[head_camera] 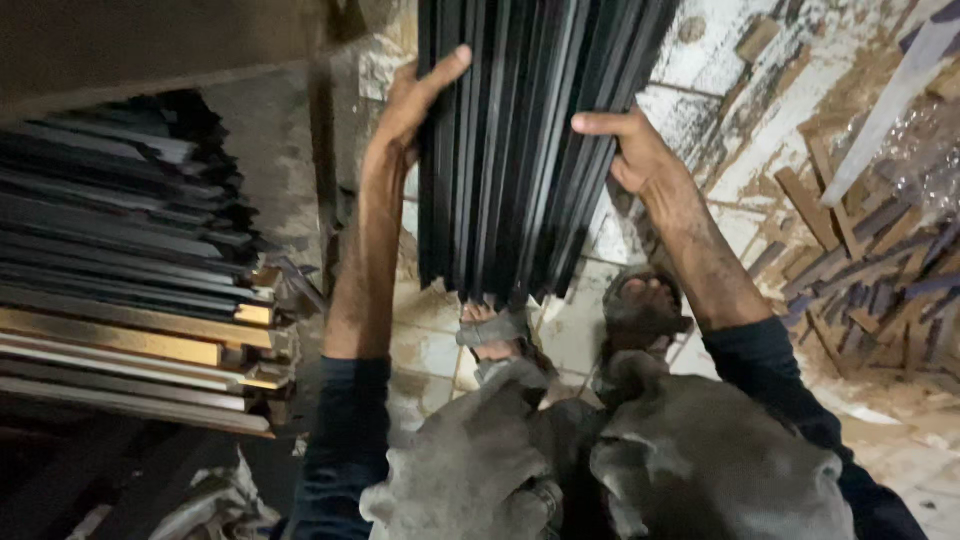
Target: The person gathers black picture frame moulding strips from piles on the floor, aligning them into a bundle by hand. They lift the bundle, carry it across the workshop, and place it onto a work table.
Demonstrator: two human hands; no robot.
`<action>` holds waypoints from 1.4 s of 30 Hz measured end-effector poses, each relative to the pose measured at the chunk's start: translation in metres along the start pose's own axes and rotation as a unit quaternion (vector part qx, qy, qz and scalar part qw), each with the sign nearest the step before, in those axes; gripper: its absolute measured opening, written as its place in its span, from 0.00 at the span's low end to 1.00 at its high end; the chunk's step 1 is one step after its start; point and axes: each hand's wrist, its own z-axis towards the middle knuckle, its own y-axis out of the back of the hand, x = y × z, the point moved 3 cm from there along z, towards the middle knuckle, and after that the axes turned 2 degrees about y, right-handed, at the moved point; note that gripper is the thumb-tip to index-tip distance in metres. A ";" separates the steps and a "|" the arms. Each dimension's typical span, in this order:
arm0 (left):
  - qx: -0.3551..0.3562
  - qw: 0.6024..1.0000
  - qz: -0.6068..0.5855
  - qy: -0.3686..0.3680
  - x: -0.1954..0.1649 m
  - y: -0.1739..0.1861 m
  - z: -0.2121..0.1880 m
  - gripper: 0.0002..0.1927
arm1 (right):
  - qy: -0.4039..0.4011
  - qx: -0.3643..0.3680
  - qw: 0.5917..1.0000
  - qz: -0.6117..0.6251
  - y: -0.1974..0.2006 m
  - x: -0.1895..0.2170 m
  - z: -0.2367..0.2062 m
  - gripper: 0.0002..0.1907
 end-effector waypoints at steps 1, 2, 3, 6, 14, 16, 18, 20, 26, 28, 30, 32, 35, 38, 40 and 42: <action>-0.001 1.000 -0.003 0.019 0.002 0.000 0.000 0.68 | -0.013 0.025 0.998 0.063 -0.002 -0.001 -0.003 0.24; -0.005 1.000 -0.003 0.031 0.003 0.003 0.001 0.68 | -0.020 0.053 0.990 0.127 -0.005 -0.001 -0.002 0.23; -0.005 0.999 -0.006 0.035 0.003 0.003 0.003 0.68 | -0.021 0.080 0.979 0.184 -0.004 0.002 -0.003 0.21; 0.005 0.999 -0.036 0.038 0.003 0.007 0.005 0.70 | -0.009 0.086 0.971 0.221 -0.005 0.001 -0.005 0.24; 0.019 0.998 -0.040 0.043 -0.004 0.005 0.009 0.66 | -0.004 0.087 0.962 0.258 -0.008 -0.001 -0.008 0.25; 0.025 0.999 -0.031 0.031 -0.007 0.002 0.007 0.61 | -0.008 0.094 0.960 0.265 -0.009 0.000 -0.009 0.25; 0.054 0.998 -0.021 -0.006 -0.011 -0.002 0.004 0.57 | -0.006 0.096 0.960 0.263 -0.008 0.003 -0.010 0.25; 0.040 0.999 -0.005 -0.025 -0.011 -0.004 0.001 0.55 | -0.020 0.123 0.953 0.275 -0.008 0.003 -0.011 0.25; 0.018 0.999 0.027 -0.035 -0.008 -0.008 -0.007 0.53 | -0.002 0.149 0.963 0.225 0.003 -0.009 -0.017 0.20; 0.024 0.999 -0.001 -0.022 -0.010 -0.008 -0.008 0.53 | 0.002 0.157 0.964 0.214 0.007 -0.013 -0.016 0.18; 0.041 0.998 -0.041 0.004 -0.013 -0.009 -0.009 0.53 | -0.025 0.138 0.968 0.210 0.010 -0.016 -0.014 0.17; 0.029 0.999 -0.022 0.009 -0.015 -0.011 -0.011 0.53 | -0.023 0.091 0.977 0.192 0.014 -0.015 -0.011 0.21; 0.026 0.999 -0.017 0.022 -0.012 -0.017 -0.016 0.53 | -0.047 0.076 0.977 0.194 0.015 -0.011 -0.012 0.25; 0.000 0.998 -0.021 0.057 -0.001 -0.018 -0.016 0.59 | -0.052 0.101 0.975 0.190 0.017 -0.008 -0.015 0.27; 0.000 0.996 -0.031 0.083 0.007 -0.017 -0.012 0.64 | -0.038 0.107 0.975 0.193 0.018 -0.009 -0.017 0.28; 0.033 0.992 -0.050 0.108 0.014 -0.014 -0.008 0.68 | -0.018 0.097 0.973 0.209 0.019 -0.012 -0.018 0.30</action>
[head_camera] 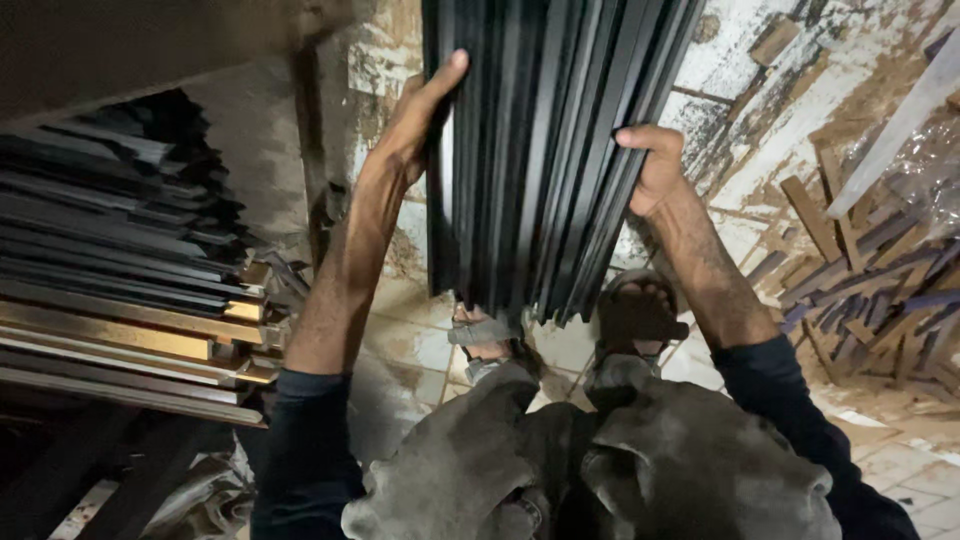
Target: The person gathers black picture frame moulding strips from piles on the floor, aligning them into a bundle by hand. They lift the bundle, carry it across the workshop, and place it onto a work table.
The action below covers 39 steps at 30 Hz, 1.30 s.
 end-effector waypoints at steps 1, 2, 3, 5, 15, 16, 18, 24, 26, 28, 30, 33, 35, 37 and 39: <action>0.014 1.000 -0.020 -0.002 0.002 0.001 0.001 0.69 | -0.019 0.004 1.000 0.022 0.001 -0.003 -0.001 0.28; 0.028 0.999 -0.040 -0.002 0.004 0.003 0.001 0.70 | -0.040 0.007 0.998 0.047 0.001 -0.006 -0.002 0.26; 0.041 0.997 -0.062 -0.001 0.006 0.003 0.000 0.72 | -0.061 0.009 0.996 0.069 0.001 -0.008 -0.004 0.24; -0.010 0.998 -0.001 0.054 0.014 0.008 -0.003 0.74 | -0.057 0.007 0.997 0.055 0.001 -0.008 -0.005 0.27; 0.067 0.997 -0.014 0.047 0.036 -0.003 -0.005 0.76 | -0.003 0.176 0.984 0.031 -0.004 0.008 -0.005 0.22; 0.077 0.995 -0.045 0.042 0.036 -0.006 -0.005 0.74 | -0.002 0.156 0.988 0.005 -0.001 0.010 -0.006 0.23; 0.097 0.988 -0.111 0.042 0.036 -0.012 -0.006 0.72 | -0.003 0.109 0.993 -0.046 0.002 0.013 -0.007 0.28; 0.110 0.979 -0.170 0.001 0.036 -0.014 -0.002 0.60 | -0.003 0.113 0.992 -0.058 -0.005 0.016 -0.009 0.29; 0.069 0.983 -0.167 0.019 0.047 -0.007 0.001 0.58 | 0.000 0.127 0.990 -0.064 -0.008 0.014 -0.010 0.28; 0.078 0.978 -0.190 0.024 0.058 -0.004 0.006 0.55 | -0.013 0.106 0.993 -0.054 -0.007 0.012 -0.011 0.29; 0.142 0.961 -0.236 -0.006 0.063 -0.005 0.011 0.52 | -0.031 0.061 0.997 -0.040 -0.003 0.011 -0.010 0.32; 0.183 0.955 -0.234 -0.022 0.061 -0.011 0.013 0.44 | -0.017 0.218 0.975 0.033 -0.011 0.015 -0.009 0.22; 0.114 0.970 -0.211 -0.025 0.056 -0.013 0.011 0.46 | 0.016 0.082 0.995 -0.048 -0.003 0.019 -0.005 0.29; 0.087 0.978 -0.187 -0.013 0.050 -0.018 0.004 0.51 | 0.019 0.004 0.998 -0.067 0.002 0.021 -0.005 0.34; 0.109 0.981 -0.158 0.001 0.041 -0.026 -0.005 0.52 | 0.002 -0.006 0.999 -0.031 0.003 0.022 -0.006 0.34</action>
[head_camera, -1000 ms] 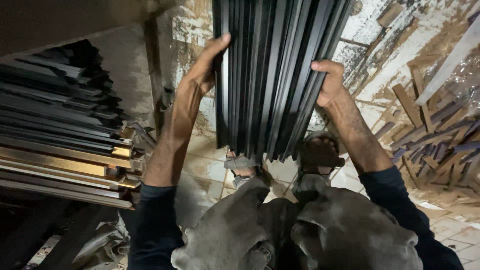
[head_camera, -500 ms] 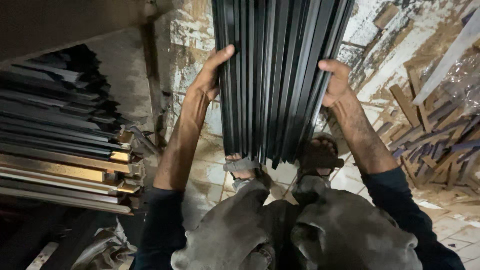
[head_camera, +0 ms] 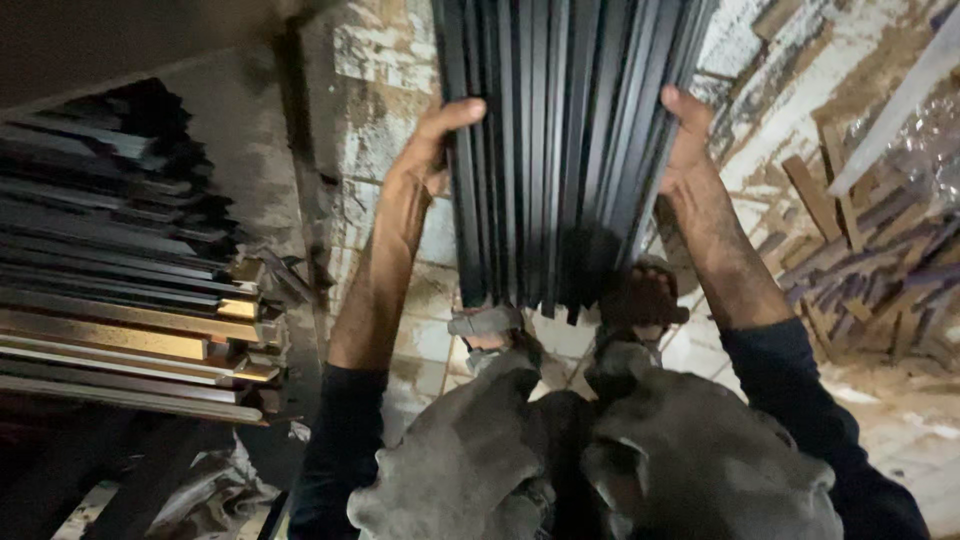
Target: The person gathers black picture frame moulding strips from piles on the floor, aligning them into a bundle by hand. They lift the bundle, carry it across the workshop, and place it onto a work table.
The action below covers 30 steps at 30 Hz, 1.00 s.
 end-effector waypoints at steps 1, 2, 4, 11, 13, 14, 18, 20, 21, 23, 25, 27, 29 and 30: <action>0.000 1.000 -0.013 0.006 -0.004 -0.005 -0.001 0.54 | 0.006 0.023 1.000 -0.001 -0.001 0.001 0.001 0.33; 0.001 1.000 -0.027 0.016 -0.006 -0.010 -0.002 0.56 | 0.012 0.042 0.999 -0.003 -0.002 0.003 0.001 0.32; -0.006 0.999 -0.022 0.031 -0.008 -0.015 -0.004 0.58 | 0.024 0.053 0.998 -0.002 -0.003 0.004 0.004 0.31; -0.021 0.997 0.068 0.016 -0.010 -0.018 -0.005 0.57 | 0.053 0.055 0.997 -0.022 -0.005 0.008 0.012 0.31; -0.020 0.999 0.041 0.009 -0.011 -0.020 -0.006 0.54 | 0.063 0.027 0.997 -0.031 -0.003 0.011 0.012 0.32; -0.017 1.000 0.015 0.009 -0.012 -0.022 -0.006 0.52 | 0.072 0.012 0.997 -0.036 -0.001 0.013 0.012 0.32; 0.084 0.987 -0.133 0.010 -0.014 -0.035 -0.006 0.37 | 0.052 -0.003 0.999 -0.016 0.001 0.021 0.016 0.32; 0.049 0.995 -0.091 -0.009 -0.016 -0.037 -0.008 0.35 | 0.054 0.001 0.998 -0.030 0.001 0.024 0.020 0.32; 0.034 0.997 -0.068 -0.023 -0.017 -0.038 -0.007 0.34 | 0.059 0.006 0.997 -0.039 0.000 0.026 0.022 0.33; 0.041 0.994 -0.093 -0.028 -0.020 -0.042 -0.008 0.34 | 0.088 0.012 0.995 -0.045 -0.003 0.029 0.023 0.33; 0.046 0.992 -0.115 -0.012 -0.021 -0.044 -0.010 0.33 | 0.087 0.024 0.995 -0.037 -0.006 0.029 0.022 0.33; 0.058 0.990 -0.127 0.012 -0.023 -0.045 -0.012 0.33 | 0.069 0.050 0.996 -0.020 -0.011 0.027 0.022 0.32; 0.072 0.988 -0.131 -0.026 -0.027 -0.043 -0.011 0.33 | 0.078 0.086 0.993 -0.012 -0.018 0.029 0.023 0.28; 0.076 0.987 -0.136 -0.040 -0.027 -0.042 -0.011 0.33 | 0.077 0.099 0.992 -0.007 -0.021 0.030 0.022 0.27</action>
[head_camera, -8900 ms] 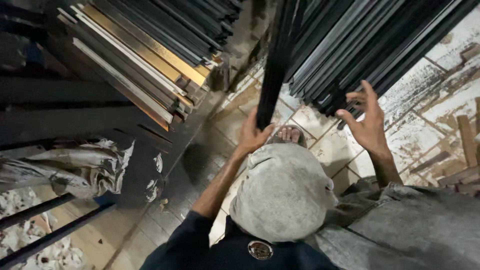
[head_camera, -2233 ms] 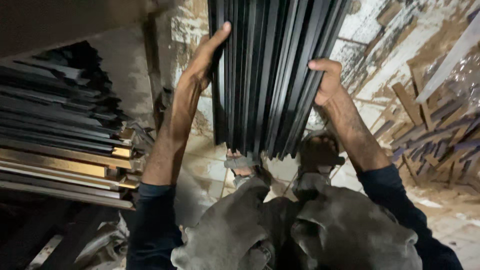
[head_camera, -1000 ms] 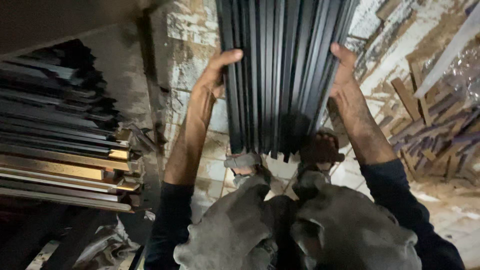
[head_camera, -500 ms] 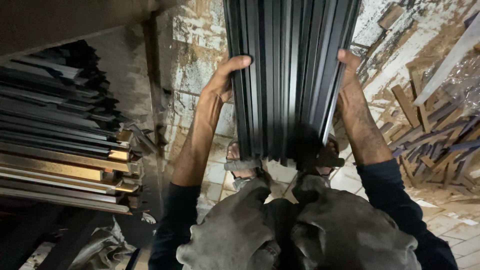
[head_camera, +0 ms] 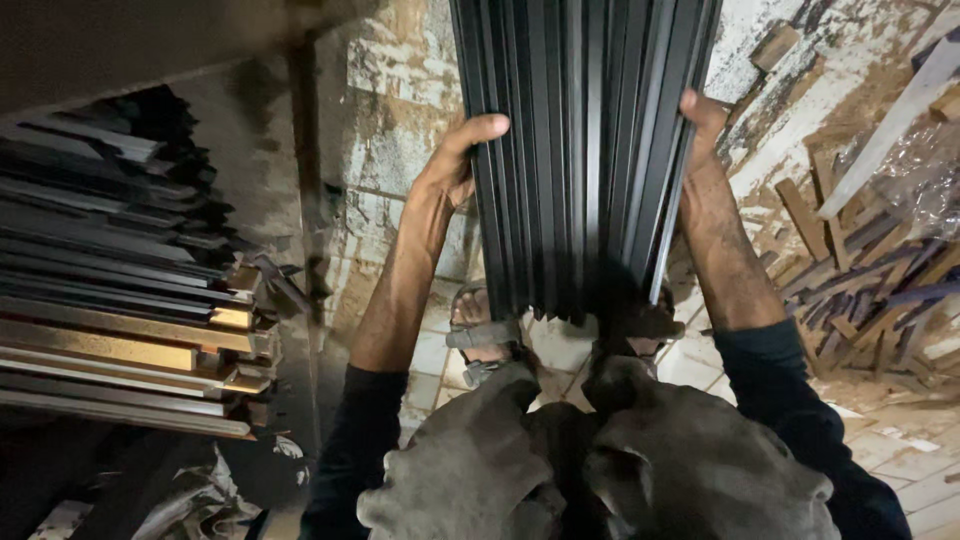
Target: The person gathers black picture frame moulding strips from piles on the floor, aligning them into a bundle by hand. They lift the bundle, carry it across the workshop, and place it onto a work table.
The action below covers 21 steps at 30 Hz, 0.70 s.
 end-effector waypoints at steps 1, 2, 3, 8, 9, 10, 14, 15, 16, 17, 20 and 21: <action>0.012 1.000 -0.009 0.010 0.000 0.002 0.001 0.33 | 0.002 0.014 1.000 -0.008 -0.002 0.001 0.003 0.27; 0.025 0.999 -0.019 0.021 0.002 0.004 0.002 0.33 | 0.005 0.027 0.999 -0.018 -0.004 0.003 0.005 0.28; 0.037 0.998 -0.029 0.031 0.005 0.006 0.004 0.34 | 0.006 0.040 0.999 -0.026 -0.006 0.003 0.008 0.28; -0.081 0.982 0.171 0.004 0.017 0.023 0.012 0.42 | 0.047 0.017 0.996 -0.074 -0.007 0.008 0.011 0.30; -0.119 0.963 0.240 -0.007 0.018 0.026 0.011 0.43 | 0.047 -0.025 0.997 -0.055 -0.004 0.007 0.008 0.32; -0.102 0.971 0.214 0.002 0.020 0.026 0.012 0.44 | 0.043 -0.039 0.997 -0.052 -0.002 0.006 0.007 0.32; -0.047 0.996 0.073 0.022 0.021 0.024 0.009 0.47 | 0.014 -0.045 0.996 -0.069 -0.001 0.002 0.004 0.33; -0.031 0.999 0.032 0.020 0.019 0.022 0.008 0.47 | 0.009 -0.033 0.996 -0.084 -0.002 0.002 0.003 0.33; -0.021 0.999 0.033 0.014 0.016 0.020 0.007 0.47 | 0.015 -0.039 0.996 -0.075 -0.002 0.002 0.003 0.32; -0.008 0.999 0.034 0.007 0.014 0.018 0.006 0.46 | 0.023 -0.045 0.996 -0.068 -0.001 0.004 0.003 0.30; -0.004 0.998 0.053 0.021 0.009 0.017 0.003 0.43 | 0.007 -0.041 0.996 -0.076 -0.001 0.006 0.003 0.32; -0.005 0.998 0.064 0.028 0.009 0.017 0.003 0.42 | -0.001 -0.034 0.996 -0.087 -0.001 0.008 0.004 0.33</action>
